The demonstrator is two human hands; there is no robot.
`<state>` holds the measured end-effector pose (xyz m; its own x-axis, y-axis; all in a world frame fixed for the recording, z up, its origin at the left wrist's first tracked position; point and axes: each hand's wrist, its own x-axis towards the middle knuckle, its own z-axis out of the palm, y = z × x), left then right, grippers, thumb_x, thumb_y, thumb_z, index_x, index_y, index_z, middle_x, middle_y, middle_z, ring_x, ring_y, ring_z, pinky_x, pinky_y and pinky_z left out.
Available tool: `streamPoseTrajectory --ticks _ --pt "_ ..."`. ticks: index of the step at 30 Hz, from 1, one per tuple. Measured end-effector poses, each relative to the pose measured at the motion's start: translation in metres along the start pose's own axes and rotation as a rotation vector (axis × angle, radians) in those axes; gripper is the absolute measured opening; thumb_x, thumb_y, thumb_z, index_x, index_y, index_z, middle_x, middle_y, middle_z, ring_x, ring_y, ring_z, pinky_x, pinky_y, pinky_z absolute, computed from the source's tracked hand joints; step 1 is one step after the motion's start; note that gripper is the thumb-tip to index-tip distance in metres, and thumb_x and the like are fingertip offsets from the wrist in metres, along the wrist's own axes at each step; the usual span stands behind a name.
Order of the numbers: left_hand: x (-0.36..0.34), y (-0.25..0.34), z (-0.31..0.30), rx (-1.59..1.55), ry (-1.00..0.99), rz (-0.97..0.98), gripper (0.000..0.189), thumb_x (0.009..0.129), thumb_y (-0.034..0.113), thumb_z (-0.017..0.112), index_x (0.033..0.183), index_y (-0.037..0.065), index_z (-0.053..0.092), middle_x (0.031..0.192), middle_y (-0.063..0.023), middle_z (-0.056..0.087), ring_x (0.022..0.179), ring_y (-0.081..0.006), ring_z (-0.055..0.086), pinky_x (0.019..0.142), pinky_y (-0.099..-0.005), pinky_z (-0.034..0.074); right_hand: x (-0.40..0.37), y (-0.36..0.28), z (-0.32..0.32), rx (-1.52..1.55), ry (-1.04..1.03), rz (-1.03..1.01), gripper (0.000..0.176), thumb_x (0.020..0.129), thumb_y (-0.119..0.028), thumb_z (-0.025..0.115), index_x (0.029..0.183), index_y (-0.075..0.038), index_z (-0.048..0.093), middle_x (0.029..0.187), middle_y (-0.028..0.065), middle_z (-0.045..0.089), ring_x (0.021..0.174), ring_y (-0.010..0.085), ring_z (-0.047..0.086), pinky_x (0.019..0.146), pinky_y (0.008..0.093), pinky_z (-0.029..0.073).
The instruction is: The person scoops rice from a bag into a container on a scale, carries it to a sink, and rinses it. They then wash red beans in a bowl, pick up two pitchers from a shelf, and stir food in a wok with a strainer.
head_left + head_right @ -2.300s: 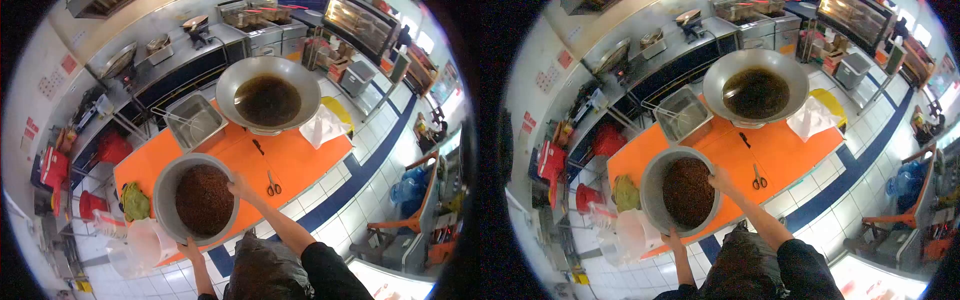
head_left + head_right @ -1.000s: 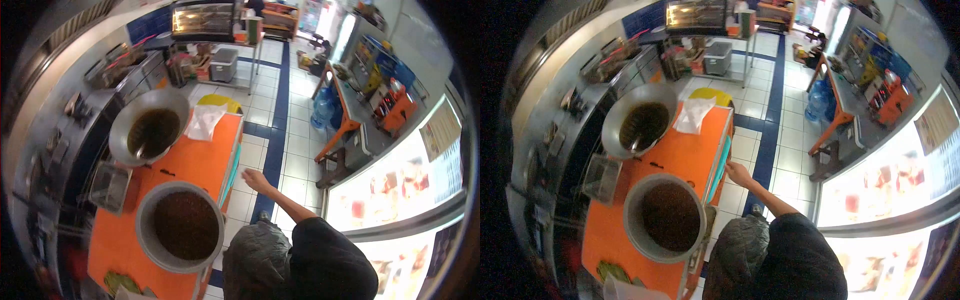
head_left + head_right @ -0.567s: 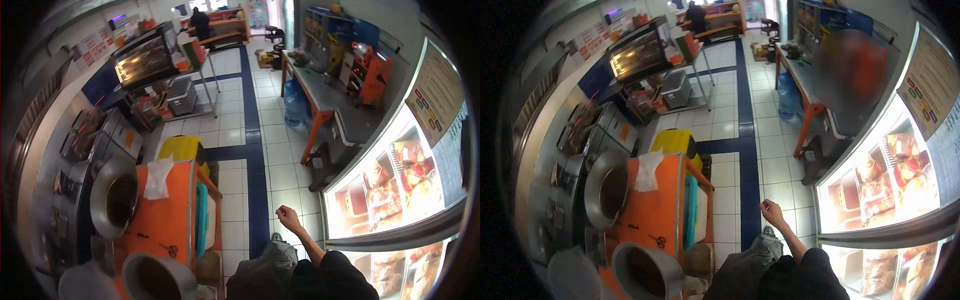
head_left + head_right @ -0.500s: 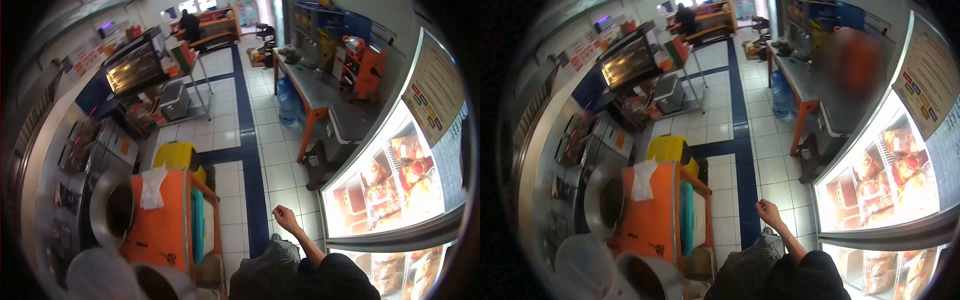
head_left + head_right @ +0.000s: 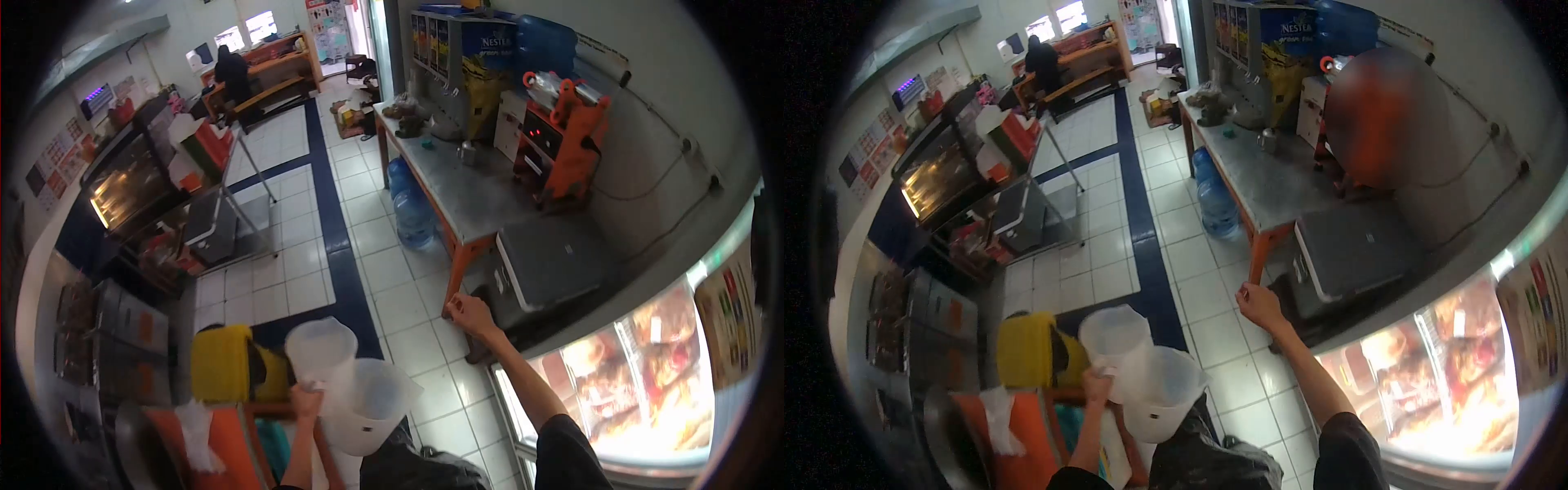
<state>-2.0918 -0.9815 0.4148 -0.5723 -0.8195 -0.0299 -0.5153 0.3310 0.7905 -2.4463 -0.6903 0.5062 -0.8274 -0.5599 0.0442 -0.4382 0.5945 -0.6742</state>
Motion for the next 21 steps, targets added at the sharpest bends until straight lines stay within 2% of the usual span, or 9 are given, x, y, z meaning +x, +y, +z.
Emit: streamPoseTrajectory --ticks 1,3,5,7,8,10,13,17,21 --pt "0.034 -0.013 0.042 0.274 -0.165 -0.246 0.039 0.065 0.028 0.074 0.095 0.005 0.067 0.09 -0.0132 0.068 0.082 -0.0252 0.065 0.073 -0.0385 0.051 0.042 0.012 -0.002 -0.089 -0.024 0.05 0.022 0.085 -0.027 0.057 0.086 -0.005 0.06 0.079 0.0159 0.064 0.076 0.0333 0.063 0.069 0.0416 0.049" --pt "0.087 -0.043 0.133 0.239 -0.256 -0.359 0.049 0.063 0.036 0.076 0.102 0.007 0.066 0.099 -0.0143 0.067 0.092 -0.029 0.063 0.082 -0.0396 0.049 0.126 0.053 0.002 -0.181 0.056 0.015 0.024 0.085 -0.029 0.057 0.092 -0.006 0.06 0.091 0.0177 0.063 0.088 0.0345 0.06 0.075 0.0432 0.047" --pt "0.136 -0.042 0.204 0.432 -0.342 -0.2 0.056 0.061 0.037 0.077 0.106 0.008 0.063 0.104 -0.0145 0.064 0.102 -0.0322 0.059 0.089 -0.0419 0.046 0.21 0.094 0.013 -0.261 0.105 -0.019 0.027 0.085 -0.03 0.058 0.097 -0.007 0.061 0.103 0.0196 0.061 0.099 0.0356 0.057 0.081 0.0449 0.045" --pt "0.203 -0.042 0.269 0.388 -0.343 -0.236 0.055 0.061 0.036 0.077 0.107 0.007 0.063 0.103 -0.0158 0.064 0.102 -0.0343 0.058 0.088 -0.0432 0.046 0.271 0.137 0.033 -0.448 0.255 0.074 0.042 0.085 -0.035 0.058 0.12 -0.012 0.054 0.131 0.0197 0.044 0.126 0.038 0.037 0.098 0.0536 0.034" --pt "0.231 -0.044 0.304 0.341 -0.323 -0.267 0.055 0.062 0.036 0.076 0.107 0.007 0.063 0.102 -0.017 0.064 0.102 -0.0363 0.057 0.088 -0.0446 0.046 0.298 0.155 0.046 -0.455 0.202 0.089 0.042 0.085 -0.035 0.058 0.12 -0.012 0.054 0.131 0.0197 0.044 0.126 0.038 0.037 0.098 0.0536 0.034" --pt "0.281 -0.066 0.373 0.419 -0.281 -0.23 0.053 0.062 0.034 0.075 0.104 0.004 0.062 0.098 -0.0198 0.063 0.101 -0.0388 0.055 0.087 -0.0462 0.045 0.327 0.187 0.075 -0.665 0.177 0.193 0.062 0.084 -0.039 0.059 0.137 -0.016 0.037 0.145 0.0167 0.024 0.137 0.0398 0.015 0.106 0.0637 0.017" --pt "0.349 -0.113 0.473 0.482 -0.3 -0.027 0.056 0.064 0.03 0.074 0.11 0.002 0.057 0.103 -0.0199 0.06 0.104 -0.0389 0.052 0.088 -0.0481 0.044 0.355 0.184 0.082 -0.633 0.146 0.252 0.071 0.081 -0.039 0.062 0.14 -0.018 0.03 0.148 0.0156 0.017 0.139 0.04 0.007 0.108 0.0649 0.008" --pt "0.458 -0.084 0.577 0.538 -0.407 -0.237 0.062 0.067 0.032 0.075 0.117 0.001 0.055 0.105 -0.0197 0.062 0.098 -0.0365 0.059 0.084 -0.0466 0.046 0.37 0.183 0.082 -0.647 0.046 0.318 0.07 0.079 -0.035 0.064 0.139 -0.018 0.032 0.147 0.0165 0.019 0.139 0.0404 0.009 0.108 0.0634 0.009" --pt "0.522 -0.099 0.683 0.275 -0.234 -0.033 0.055 0.069 0.025 0.074 0.113 -0.002 0.056 0.101 -0.0183 0.063 0.092 -0.0355 0.062 0.082 -0.0435 0.048 0.375 0.195 0.084 -0.613 0.026 0.277 0.071 0.077 -0.033 0.064 0.138 -0.015 0.032 0.145 0.0193 0.021 0.138 0.0412 0.013 0.108 0.0612 0.012"
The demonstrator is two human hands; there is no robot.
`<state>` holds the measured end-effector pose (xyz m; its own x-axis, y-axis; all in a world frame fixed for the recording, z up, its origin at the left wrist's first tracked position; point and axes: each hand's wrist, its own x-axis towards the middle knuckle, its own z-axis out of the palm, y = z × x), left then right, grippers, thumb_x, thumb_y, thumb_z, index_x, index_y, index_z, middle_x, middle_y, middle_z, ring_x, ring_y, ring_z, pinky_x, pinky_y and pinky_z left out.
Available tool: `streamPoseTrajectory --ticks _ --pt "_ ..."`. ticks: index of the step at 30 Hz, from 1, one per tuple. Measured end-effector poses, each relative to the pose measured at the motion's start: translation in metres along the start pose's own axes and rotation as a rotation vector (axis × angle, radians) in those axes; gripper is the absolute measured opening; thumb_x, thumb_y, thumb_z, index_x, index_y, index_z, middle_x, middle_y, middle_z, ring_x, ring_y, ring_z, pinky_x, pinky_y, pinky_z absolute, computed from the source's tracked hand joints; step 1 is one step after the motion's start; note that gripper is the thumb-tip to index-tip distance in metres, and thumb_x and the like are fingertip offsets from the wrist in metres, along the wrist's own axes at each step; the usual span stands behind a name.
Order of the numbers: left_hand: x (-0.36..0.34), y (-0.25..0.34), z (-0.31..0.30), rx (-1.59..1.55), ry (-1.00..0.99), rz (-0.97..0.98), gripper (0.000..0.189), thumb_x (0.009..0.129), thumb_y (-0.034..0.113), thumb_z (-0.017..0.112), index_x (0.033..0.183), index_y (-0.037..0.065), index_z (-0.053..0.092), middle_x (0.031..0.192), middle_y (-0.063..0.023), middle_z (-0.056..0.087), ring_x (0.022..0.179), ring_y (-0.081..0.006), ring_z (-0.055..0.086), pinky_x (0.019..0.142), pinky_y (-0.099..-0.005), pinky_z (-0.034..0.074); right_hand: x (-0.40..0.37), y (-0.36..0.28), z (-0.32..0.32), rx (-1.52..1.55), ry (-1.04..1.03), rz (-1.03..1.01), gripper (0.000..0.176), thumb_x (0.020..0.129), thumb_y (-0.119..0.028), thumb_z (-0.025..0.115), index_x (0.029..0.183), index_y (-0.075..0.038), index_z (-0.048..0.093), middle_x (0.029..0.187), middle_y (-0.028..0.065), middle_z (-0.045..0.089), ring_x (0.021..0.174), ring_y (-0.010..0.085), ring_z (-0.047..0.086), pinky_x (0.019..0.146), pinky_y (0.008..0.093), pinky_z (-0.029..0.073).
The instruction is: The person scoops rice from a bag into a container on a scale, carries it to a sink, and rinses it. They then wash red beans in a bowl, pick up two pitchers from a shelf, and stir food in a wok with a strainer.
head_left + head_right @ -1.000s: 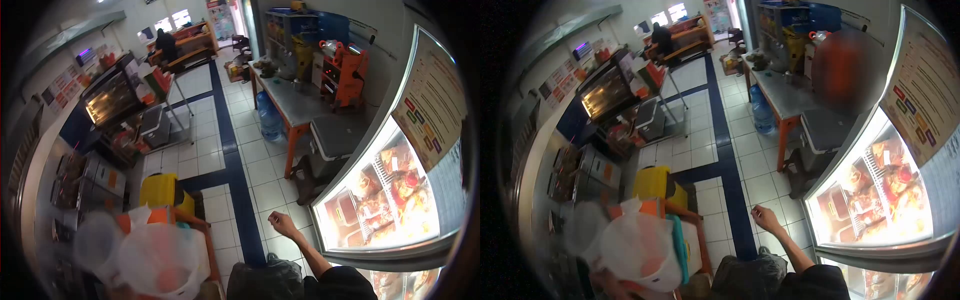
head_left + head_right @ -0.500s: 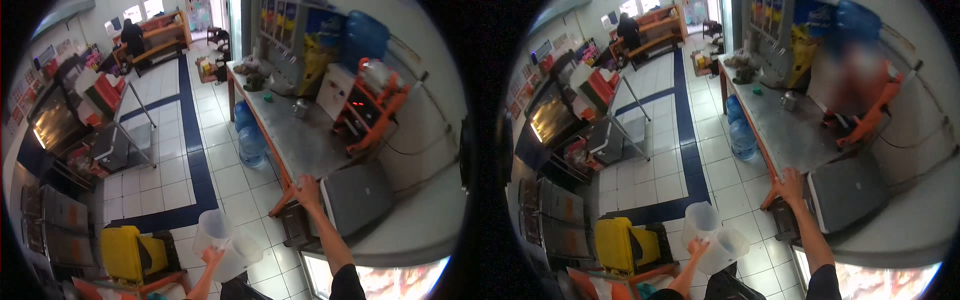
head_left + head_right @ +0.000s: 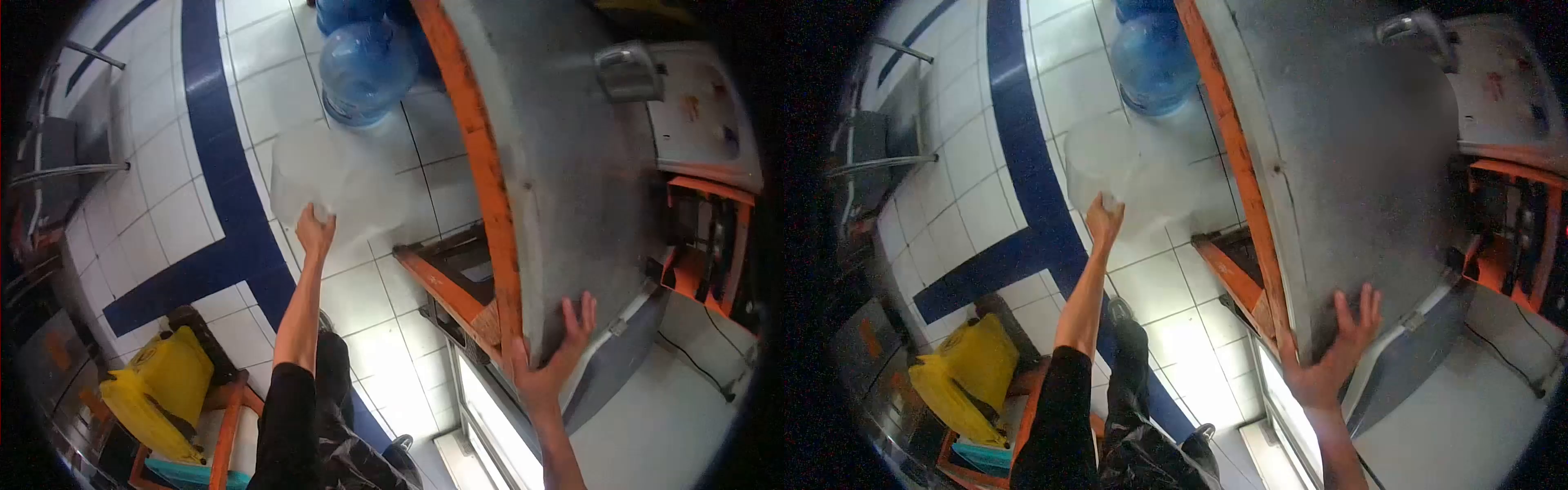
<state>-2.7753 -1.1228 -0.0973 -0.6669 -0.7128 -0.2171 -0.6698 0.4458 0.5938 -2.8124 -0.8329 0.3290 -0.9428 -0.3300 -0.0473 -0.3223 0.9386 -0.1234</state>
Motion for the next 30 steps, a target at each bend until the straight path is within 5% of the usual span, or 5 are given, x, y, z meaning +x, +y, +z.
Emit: streamPoseTrajectory --ticks 4,13,17,25,30 --pt "0.025 0.016 0.052 -0.594 -0.093 -0.162 0.038 0.069 0.011 0.073 0.101 -0.003 0.058 0.097 -0.0157 0.064 0.085 -0.03 0.064 0.078 -0.0379 0.051 -0.001 0.005 0.003 -0.026 -0.007 -0.004 0.075 0.077 -0.042 0.065 0.137 -0.013 0.029 0.145 0.0241 0.022 0.136 0.0429 0.019 0.107 0.059 0.017" --pt "0.0 -0.034 0.146 -0.569 -0.097 -0.194 0.039 0.067 0.01 0.074 0.1 0.001 0.056 0.103 -0.0151 0.061 0.089 -0.0279 0.062 0.079 -0.0372 0.05 -0.013 0.006 0.009 -0.162 -0.012 0.06 0.083 0.081 -0.057 0.054 0.14 -0.008 0.024 0.147 0.0182 0.023 0.135 0.0373 0.022 0.108 0.0536 0.019" --pt "-0.036 -0.062 0.151 -0.572 -0.029 -0.124 0.066 0.067 0.015 0.077 0.125 0.003 0.048 0.122 -0.0192 0.051 0.105 -0.0306 0.056 0.087 -0.0379 0.048 -0.006 -0.002 0.009 -0.168 0.019 0.056 0.075 0.081 -0.05 0.053 0.138 -0.01 0.027 0.145 0.0196 0.025 0.136 0.0378 0.021 0.109 0.0538 0.018" --pt "-0.232 -0.152 -0.035 0.441 -1.052 0.196 0.032 0.081 0.031 0.055 0.095 0.003 0.065 0.097 -0.0223 0.065 0.095 -0.0374 0.062 0.083 -0.0459 0.049 -0.005 -0.009 -0.005 0.017 0.106 0.012 0.071 0.075 -0.034 0.065 0.137 -0.018 0.034 0.146 0.0159 0.024 0.139 0.0355 0.015 0.109 0.0592 0.013" --pt "-0.347 -0.152 -0.222 0.279 -0.899 -0.144 0.031 0.08 0.026 0.048 0.088 0.006 0.069 0.101 -0.0208 0.065 0.098 -0.039 0.061 0.086 -0.0478 0.049 -0.02 -0.022 -0.025 -0.009 0.166 -0.022 0.069 0.076 -0.033 0.066 0.137 -0.015 0.037 0.144 0.0163 0.029 0.138 0.0359 0.018 0.108 0.06 0.013"
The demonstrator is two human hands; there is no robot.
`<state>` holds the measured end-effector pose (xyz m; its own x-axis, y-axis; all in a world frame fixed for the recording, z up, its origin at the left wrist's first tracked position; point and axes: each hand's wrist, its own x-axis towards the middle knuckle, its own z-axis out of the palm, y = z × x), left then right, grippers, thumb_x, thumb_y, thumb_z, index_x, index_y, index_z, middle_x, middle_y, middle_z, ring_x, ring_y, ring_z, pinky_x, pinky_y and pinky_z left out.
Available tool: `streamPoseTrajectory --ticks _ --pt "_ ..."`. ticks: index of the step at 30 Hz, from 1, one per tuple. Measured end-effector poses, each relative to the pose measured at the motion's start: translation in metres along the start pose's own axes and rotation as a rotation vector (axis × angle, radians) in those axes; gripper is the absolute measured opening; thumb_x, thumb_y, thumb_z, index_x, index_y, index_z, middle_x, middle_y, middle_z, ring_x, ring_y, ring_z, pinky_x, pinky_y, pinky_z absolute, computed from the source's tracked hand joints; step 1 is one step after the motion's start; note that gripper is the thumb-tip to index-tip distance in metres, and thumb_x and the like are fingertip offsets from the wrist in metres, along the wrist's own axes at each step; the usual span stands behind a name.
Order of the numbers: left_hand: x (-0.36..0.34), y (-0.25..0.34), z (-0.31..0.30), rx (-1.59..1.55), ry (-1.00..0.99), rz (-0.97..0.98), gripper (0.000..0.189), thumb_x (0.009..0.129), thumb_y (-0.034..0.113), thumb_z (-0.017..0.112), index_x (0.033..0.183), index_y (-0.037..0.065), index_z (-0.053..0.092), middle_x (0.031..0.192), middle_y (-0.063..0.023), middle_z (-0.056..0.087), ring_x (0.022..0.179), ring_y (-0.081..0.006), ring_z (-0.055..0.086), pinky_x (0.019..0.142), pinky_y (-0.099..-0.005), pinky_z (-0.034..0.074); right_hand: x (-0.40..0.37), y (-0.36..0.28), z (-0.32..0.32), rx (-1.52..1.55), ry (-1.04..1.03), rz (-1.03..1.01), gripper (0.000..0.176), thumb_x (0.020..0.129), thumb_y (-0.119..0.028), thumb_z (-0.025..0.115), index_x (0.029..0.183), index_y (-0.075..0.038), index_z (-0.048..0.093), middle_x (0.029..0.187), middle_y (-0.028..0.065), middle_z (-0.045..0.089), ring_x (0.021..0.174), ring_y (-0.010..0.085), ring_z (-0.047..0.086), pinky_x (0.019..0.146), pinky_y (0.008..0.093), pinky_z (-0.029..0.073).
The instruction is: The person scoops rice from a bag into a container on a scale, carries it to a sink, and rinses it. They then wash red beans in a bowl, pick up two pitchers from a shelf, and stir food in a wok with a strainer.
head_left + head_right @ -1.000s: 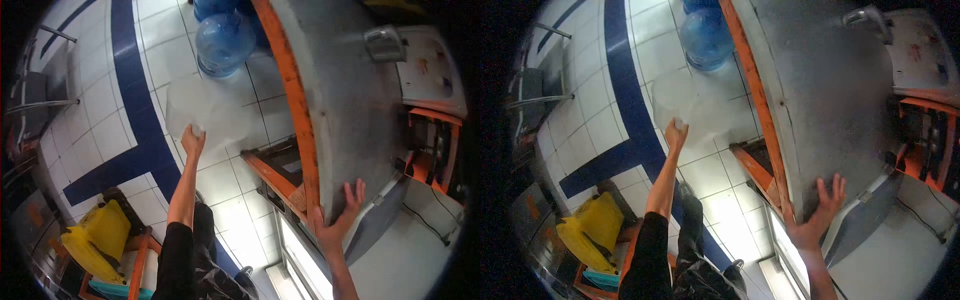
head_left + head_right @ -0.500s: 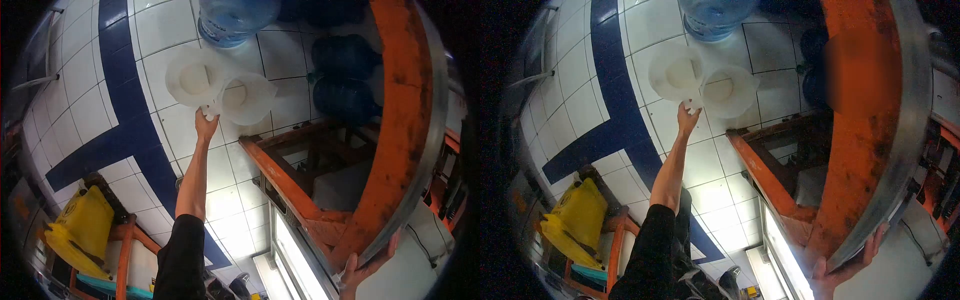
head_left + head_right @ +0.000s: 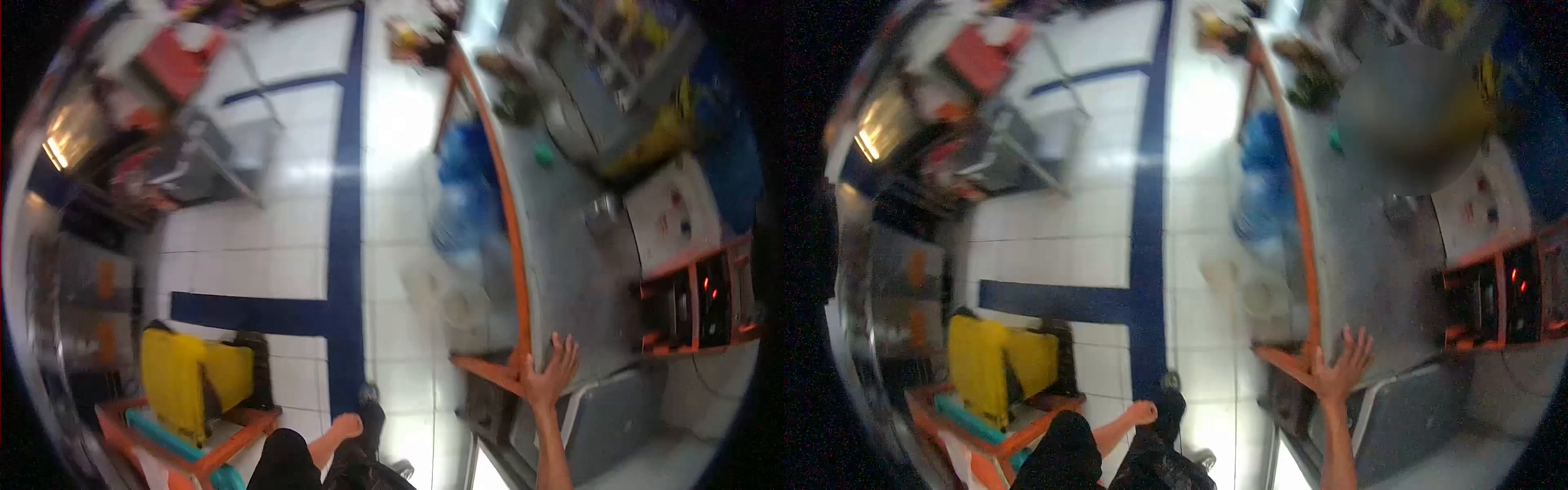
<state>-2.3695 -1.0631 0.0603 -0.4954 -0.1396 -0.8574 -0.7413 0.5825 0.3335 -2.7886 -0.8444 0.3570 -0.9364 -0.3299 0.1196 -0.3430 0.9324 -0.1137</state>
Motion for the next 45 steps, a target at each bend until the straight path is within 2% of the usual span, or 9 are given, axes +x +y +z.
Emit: streamPoseTrajectory --ticks 6,9,13,14,15,22,26,35,45 --pt "-0.218 -0.014 -0.039 -0.539 0.698 -0.016 0.032 0.087 0.033 0.048 0.098 0.007 0.063 0.1 -0.0187 0.064 0.096 -0.0398 0.059 0.082 -0.0473 0.047 0.002 -0.006 -0.029 0.043 -0.338 -0.038 0.049 0.078 -0.03 0.066 0.115 0.0 0.055 0.107 0.0197 0.061 0.096 0.0367 0.06 0.08 0.0458 0.048" --pt "-0.345 -0.036 -0.01 -0.807 1.151 0.13 0.026 0.086 0.028 0.055 0.101 0.008 0.062 0.094 -0.0147 0.066 0.091 -0.0308 0.063 0.079 -0.0416 0.05 0.021 0.012 0.097 0.13 -0.302 -0.713 0.028 0.087 -0.028 0.055 0.094 -0.002 0.061 0.077 0.0114 0.063 0.067 0.0247 0.06 0.058 0.0363 0.047" --pt "-0.533 -0.06 0.108 -1.088 1.496 -0.026 0.022 0.087 0.022 0.058 0.104 0.008 0.061 0.092 -0.0101 0.067 0.081 -0.0242 0.066 0.074 -0.0362 0.051 -0.175 -0.107 0.121 0.155 -0.497 -0.791 0.031 0.086 -0.03 0.052 0.088 0.001 0.059 0.078 0.0135 0.062 0.063 0.0273 0.058 0.057 0.0367 0.045" --pt "-0.561 -0.066 0.141 -1.087 1.587 -0.077 0.022 0.087 0.022 0.058 0.105 0.009 0.06 0.09 -0.0087 0.067 0.078 -0.0217 0.066 0.072 -0.0338 0.052 -0.239 -0.139 0.075 0.675 -1.008 -0.85 0.022 0.084 -0.025 0.057 0.09 -0.004 0.061 0.076 0.0093 0.063 0.063 0.0249 0.059 0.057 0.0357 0.046" --pt "-0.583 -0.073 0.182 -1.133 1.649 -0.172 0.022 0.087 0.024 0.059 0.105 0.01 0.06 0.088 -0.0072 0.066 0.078 -0.0206 0.066 0.071 -0.034 0.052 -0.279 -0.142 0.133 0.58 -0.738 -1.329 0.018 0.08 -0.02 0.064 0.091 -0.006 0.063 0.074 0.0085 0.065 0.064 0.0255 0.061 0.059 0.036 0.048" --pt "-0.753 -0.1 0.463 -1.484 2.017 -0.712 0.024 0.084 -0.003 0.047 0.099 0.005 0.063 0.083 -0.0046 0.065 0.073 -0.0111 0.062 0.064 -0.026 0.052 -0.66 -0.294 -0.154 0.533 -1.126 -1.601 0.016 0.088 -0.017 0.058 0.084 -0.002 0.061 0.07 0.01 0.064 0.064 0.0182 0.062 0.059 0.0309 0.049" --pt "-0.843 -0.147 0.569 -1.334 2.462 -1.338 0.024 0.094 0.02 0.047 0.087 0.0 0.059 0.065 -0.0106 0.058 0.062 -0.0198 0.057 0.058 -0.0318 0.043 -0.825 -0.355 -0.234 0.651 -1.193 -1.679 0.024 0.092 -0.018 0.055 0.076 0.0 0.058 0.062 0.0053 0.058 0.055 0.0082 0.054 0.048 0.026 0.043" --pt "-0.971 -0.271 0.647 -1.636 2.181 -1.316 0.029 0.088 0.03 0.062 0.086 0.001 0.057 0.069 -0.0099 0.06 0.061 -0.019 0.06 0.058 -0.033 0.048 -1.114 -0.51 -0.304 0.681 -1.043 -1.805 0.041 0.086 -0.039 0.061 0.08 0.001 0.058 0.06 0.0146 0.057 0.057 0.0266 0.061 0.052 0.036 0.046" --pt "-0.971 -0.299 0.635 -1.31 2.174 -1.248 0.029 0.072 0.0 0.057 0.1 -0.005 0.061 0.089 -0.0197 0.065 0.085 -0.0291 0.063 0.074 -0.0366 0.047 -1.102 -0.497 -0.275 0.798 -1.155 -1.714 0.027 0.077 -0.014 0.061 0.099 0.002 0.062 0.077 0.0179 0.065 0.068 0.0293 0.064 0.062 0.0372 0.049"
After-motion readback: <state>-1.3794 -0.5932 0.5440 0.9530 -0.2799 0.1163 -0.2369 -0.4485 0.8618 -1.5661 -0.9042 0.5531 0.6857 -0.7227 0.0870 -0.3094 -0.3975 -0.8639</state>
